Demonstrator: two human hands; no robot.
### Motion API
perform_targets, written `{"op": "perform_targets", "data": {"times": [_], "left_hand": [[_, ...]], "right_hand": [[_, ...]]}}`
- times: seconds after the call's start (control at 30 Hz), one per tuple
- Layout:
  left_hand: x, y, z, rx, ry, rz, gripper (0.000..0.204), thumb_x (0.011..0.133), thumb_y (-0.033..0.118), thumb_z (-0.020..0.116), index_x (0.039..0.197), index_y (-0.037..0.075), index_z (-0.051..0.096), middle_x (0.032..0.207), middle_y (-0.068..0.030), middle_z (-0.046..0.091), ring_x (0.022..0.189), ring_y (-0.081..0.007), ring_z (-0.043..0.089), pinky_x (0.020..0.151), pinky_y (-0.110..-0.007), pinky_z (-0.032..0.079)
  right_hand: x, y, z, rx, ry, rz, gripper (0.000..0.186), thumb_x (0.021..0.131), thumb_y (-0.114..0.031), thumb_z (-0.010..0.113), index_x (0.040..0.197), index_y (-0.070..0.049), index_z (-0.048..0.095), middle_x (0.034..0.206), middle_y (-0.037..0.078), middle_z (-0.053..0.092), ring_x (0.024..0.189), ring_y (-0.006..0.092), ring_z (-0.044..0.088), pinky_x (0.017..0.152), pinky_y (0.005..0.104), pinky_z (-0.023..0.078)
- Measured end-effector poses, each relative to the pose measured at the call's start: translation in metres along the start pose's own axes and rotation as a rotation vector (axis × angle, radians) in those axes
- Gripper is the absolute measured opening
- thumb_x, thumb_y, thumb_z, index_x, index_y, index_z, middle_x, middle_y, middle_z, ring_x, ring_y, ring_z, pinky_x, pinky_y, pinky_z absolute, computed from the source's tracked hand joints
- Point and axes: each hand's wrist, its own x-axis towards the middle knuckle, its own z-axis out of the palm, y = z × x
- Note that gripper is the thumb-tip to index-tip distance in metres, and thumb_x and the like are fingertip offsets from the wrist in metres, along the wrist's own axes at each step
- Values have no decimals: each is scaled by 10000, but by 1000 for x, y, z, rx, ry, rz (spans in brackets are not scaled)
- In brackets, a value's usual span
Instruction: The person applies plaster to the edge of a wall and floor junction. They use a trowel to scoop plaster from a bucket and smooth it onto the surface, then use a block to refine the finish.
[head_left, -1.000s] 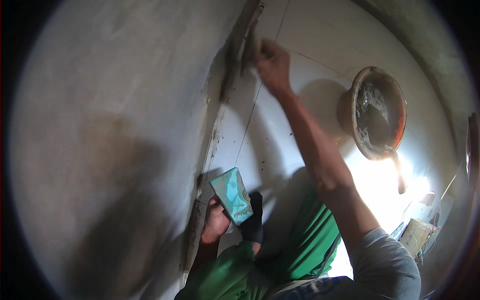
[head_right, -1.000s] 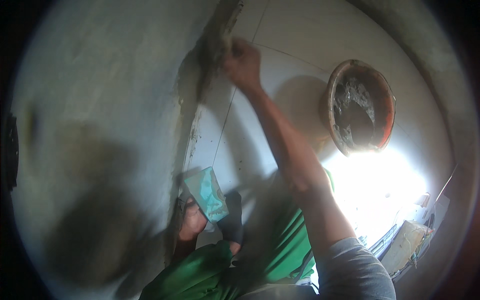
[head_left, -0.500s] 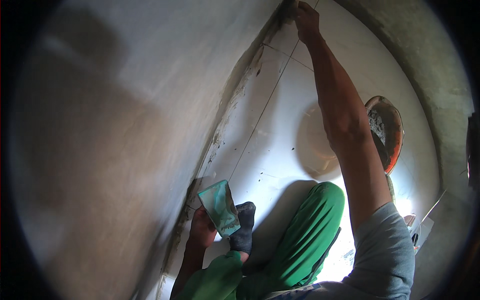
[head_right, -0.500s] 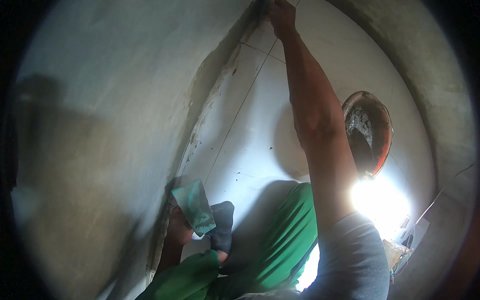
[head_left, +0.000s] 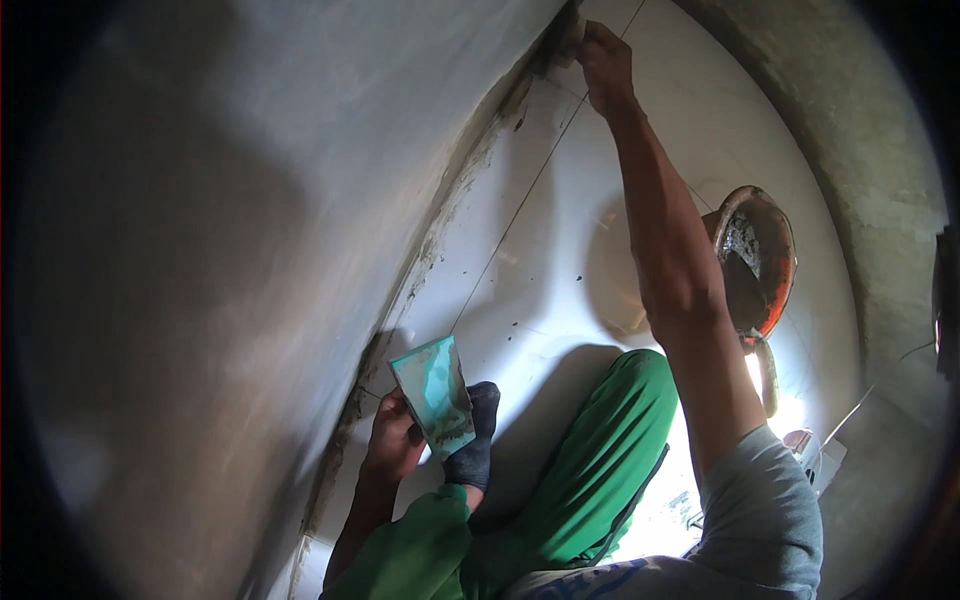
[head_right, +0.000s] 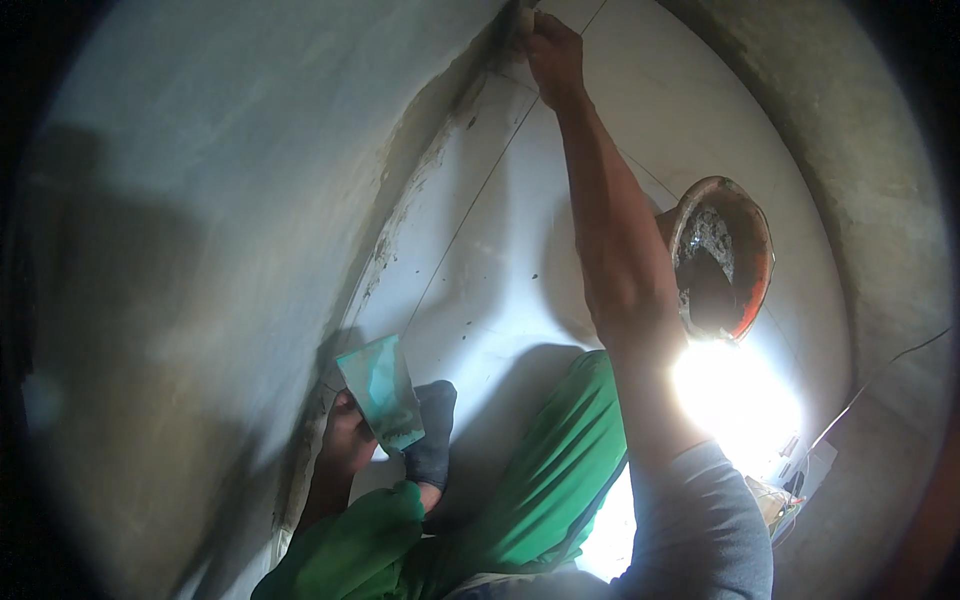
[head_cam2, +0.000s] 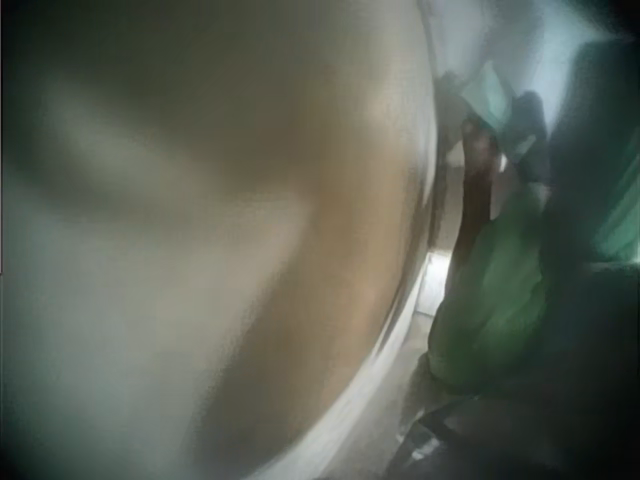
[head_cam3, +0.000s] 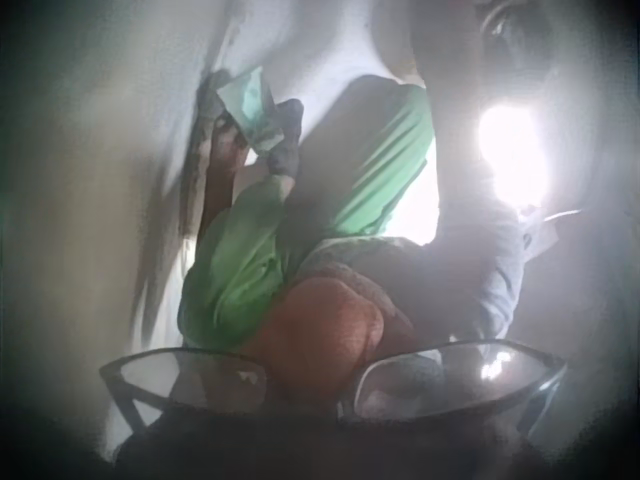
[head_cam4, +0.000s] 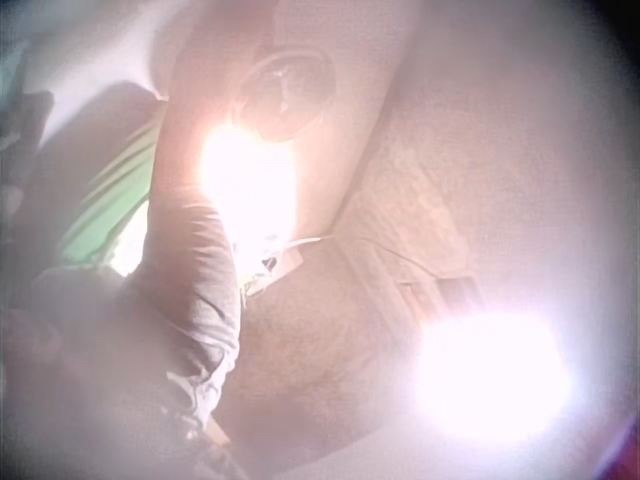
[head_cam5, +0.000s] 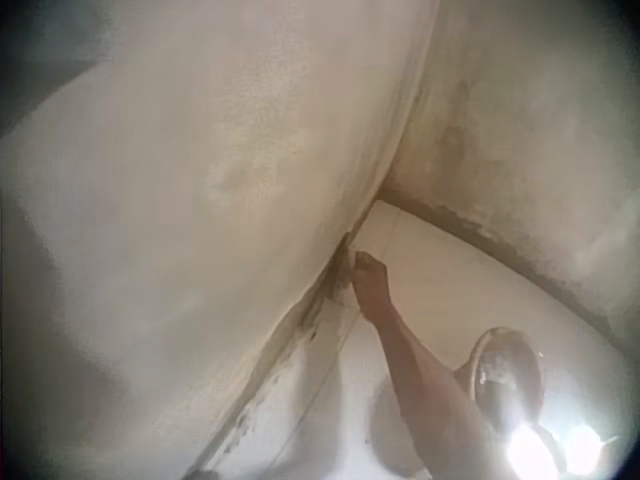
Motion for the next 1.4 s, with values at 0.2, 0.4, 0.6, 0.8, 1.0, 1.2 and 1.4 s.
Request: {"op": "perform_targets", "data": {"times": [0.2,0.4,0.6,0.8,1.0,1.2,1.4], "left_hand": [[5,-5,-7,389,-120,184,323,977,28,589,1294,-17,627,1227,-127,716,1121,-237,708,1013,-401,561],[10,-4,22,45,-55,41,368,962,38,584,1323,-34,606,1238,-136,707,1133,-249,704,1020,-413,561],[13,-3,38,16,-144,48,392,986,72,571,1364,-30,580,1271,-136,688,1145,-249,697,1031,-425,559],[20,-3,35,60,-19,66,321,1004,113,563,1291,-17,620,1194,-107,711,1085,-220,709,961,-402,580],[40,6,72,18,-62,77,324,999,133,537,1270,-21,628,1172,-120,710,1057,-228,710,963,-399,574],[49,1,88,26,-99,30,340,996,117,531,1292,-19,629,1199,-112,699,1079,-221,692,976,-406,567],[58,0,107,42,-77,-21,323,1016,128,567,1303,-7,631,1214,-88,693,1123,-200,669,1026,-397,531]], "right_hand": [[-41,-27,30,1,56,98,375,887,-116,684,1216,61,697,1033,85,728,939,166,649,864,301,507],[-95,-47,53,-28,12,150,350,913,-136,663,1188,79,683,1019,103,729,920,178,664,856,342,539],[-164,-53,88,-214,-90,159,307,912,-69,649,1189,57,683,1056,87,729,981,158,665,909,332,540],[-241,-148,47,300,-243,368,346,935,21,645,1281,31,666,1117,129,745,999,197,698,914,346,564],[-318,-187,-10,409,-55,527,475,901,-67,658,1345,76,571,1199,128,693,1111,213,677,981,378,565],[-353,-219,0,307,7,424,334,913,29,682,1247,38,668,1173,94,712,1087,192,682,967,359,563],[-373,-213,22,-9,17,182,306,882,72,620,1182,54,674,1190,162,713,1090,241,681,969,367,543]]}}
